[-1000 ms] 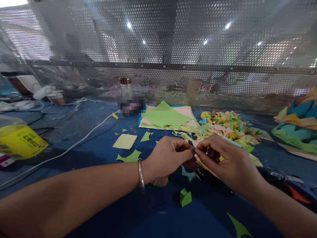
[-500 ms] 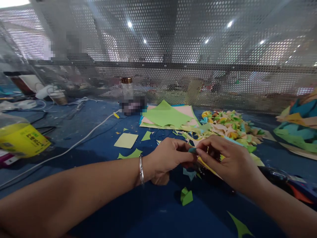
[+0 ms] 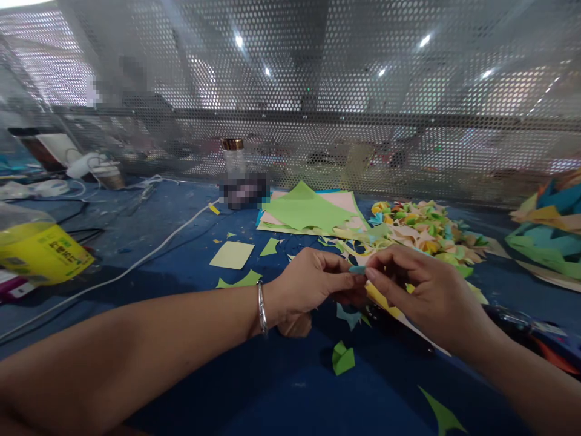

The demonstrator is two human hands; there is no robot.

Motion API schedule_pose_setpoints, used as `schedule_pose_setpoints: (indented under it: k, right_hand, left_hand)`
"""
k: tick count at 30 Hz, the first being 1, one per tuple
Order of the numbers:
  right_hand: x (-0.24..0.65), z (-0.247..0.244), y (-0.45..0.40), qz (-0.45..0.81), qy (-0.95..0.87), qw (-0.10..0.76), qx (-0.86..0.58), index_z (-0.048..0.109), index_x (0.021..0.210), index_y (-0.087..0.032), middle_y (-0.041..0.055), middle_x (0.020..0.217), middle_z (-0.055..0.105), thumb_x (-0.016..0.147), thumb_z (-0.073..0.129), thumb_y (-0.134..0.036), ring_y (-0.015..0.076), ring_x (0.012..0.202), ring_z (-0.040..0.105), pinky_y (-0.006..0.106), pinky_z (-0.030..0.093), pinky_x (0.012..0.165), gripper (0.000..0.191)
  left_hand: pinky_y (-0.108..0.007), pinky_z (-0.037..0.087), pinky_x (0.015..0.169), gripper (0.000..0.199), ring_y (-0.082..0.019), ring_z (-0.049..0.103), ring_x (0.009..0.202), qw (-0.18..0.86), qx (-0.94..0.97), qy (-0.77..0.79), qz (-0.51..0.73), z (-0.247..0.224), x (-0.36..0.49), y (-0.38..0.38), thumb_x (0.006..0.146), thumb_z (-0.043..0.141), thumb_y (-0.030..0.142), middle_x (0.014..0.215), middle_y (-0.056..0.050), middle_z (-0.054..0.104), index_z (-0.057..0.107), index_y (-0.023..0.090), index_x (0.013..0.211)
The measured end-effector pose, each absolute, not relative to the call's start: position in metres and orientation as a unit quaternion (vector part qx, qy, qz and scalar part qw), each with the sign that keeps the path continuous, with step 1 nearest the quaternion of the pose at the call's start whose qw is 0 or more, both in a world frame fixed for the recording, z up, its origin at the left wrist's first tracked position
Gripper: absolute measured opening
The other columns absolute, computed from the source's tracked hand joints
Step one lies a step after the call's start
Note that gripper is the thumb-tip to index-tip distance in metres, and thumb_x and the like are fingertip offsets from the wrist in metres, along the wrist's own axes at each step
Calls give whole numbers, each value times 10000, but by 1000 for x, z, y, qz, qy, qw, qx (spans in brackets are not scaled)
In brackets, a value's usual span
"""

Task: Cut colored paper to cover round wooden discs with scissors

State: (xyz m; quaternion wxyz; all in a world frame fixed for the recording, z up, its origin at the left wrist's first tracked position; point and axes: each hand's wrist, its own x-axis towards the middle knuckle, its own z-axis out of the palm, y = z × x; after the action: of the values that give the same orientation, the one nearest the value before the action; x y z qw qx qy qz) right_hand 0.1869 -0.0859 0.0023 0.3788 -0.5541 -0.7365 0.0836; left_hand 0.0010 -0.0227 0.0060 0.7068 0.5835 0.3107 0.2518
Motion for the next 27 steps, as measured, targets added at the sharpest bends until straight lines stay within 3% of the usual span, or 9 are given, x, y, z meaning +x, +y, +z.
schedule_pose_setpoints:
  k: [7, 10, 14, 17, 20, 24, 27]
  right_hand:
    - [190, 5, -85, 108, -745, 380, -538, 636, 861, -229, 4, 691, 635, 951, 581, -348, 137, 548, 568, 244, 478, 477, 159]
    - [191, 8, -87, 133, -737, 375, -547, 630, 846, -228, -11, 639, 618, 946, 579, -356, 129, 511, 566, 232, 457, 453, 170]
    - [191, 13, -88, 103, -727, 401, -548, 608, 818, -228, -25, 585, 596, 925, 576, -329, 121, 464, 550, 233, 419, 430, 151]
    - [190, 16, -87, 63, -707, 435, -554, 594, 789, -226, -35, 550, 554, 900, 577, -319, 112, 434, 506, 239, 386, 409, 146]
    - [189, 16, -86, 55, -708, 436, -553, 592, 771, -228, -32, 548, 544, 892, 574, -304, 112, 438, 489, 243, 373, 407, 144]
    - [187, 17, -87, 47, -721, 431, -540, 584, 756, -233, -22, 585, 561, 886, 565, -278, 114, 451, 507, 249, 388, 419, 139]
    - [187, 19, -88, 33, -728, 427, -536, 575, 754, -241, -14, 604, 578, 880, 565, -257, 124, 464, 524, 255, 402, 425, 127]
  left_hand:
    - [-248, 515, 674, 323, -92, 631, 618, 690, 619, 282, 247, 4, 1, -21, 727, 842, 422, 679, -12, 700, 688, 141, 684]
    - [-250, 520, 669, 333, -103, 636, 631, 669, 655, 257, 239, 7, 0, -19, 813, 753, 467, 708, -22, 703, 696, 148, 732]
    - [-228, 442, 591, 340, -109, 594, 611, 516, 802, 257, 158, 23, -8, -22, 916, 614, 453, 691, -16, 669, 711, 164, 766]
    - [-251, 431, 623, 306, -135, 594, 681, 380, 902, 202, 37, 38, -16, -31, 768, 786, 455, 849, -32, 690, 735, 183, 899]
    - [-290, 421, 652, 318, -194, 604, 776, 274, 943, 184, -39, 44, -22, -42, 726, 818, 427, 935, -60, 672, 708, 206, 927]
    - [-309, 430, 714, 77, -202, 612, 827, 241, 952, 181, -48, 42, -22, -53, 811, 709, 248, 925, -52, 663, 649, 201, 814]
    - [-282, 424, 674, 35, -171, 606, 772, 263, 943, 202, 15, 39, -18, -51, 871, 610, 212, 878, -37, 673, 618, 194, 843]
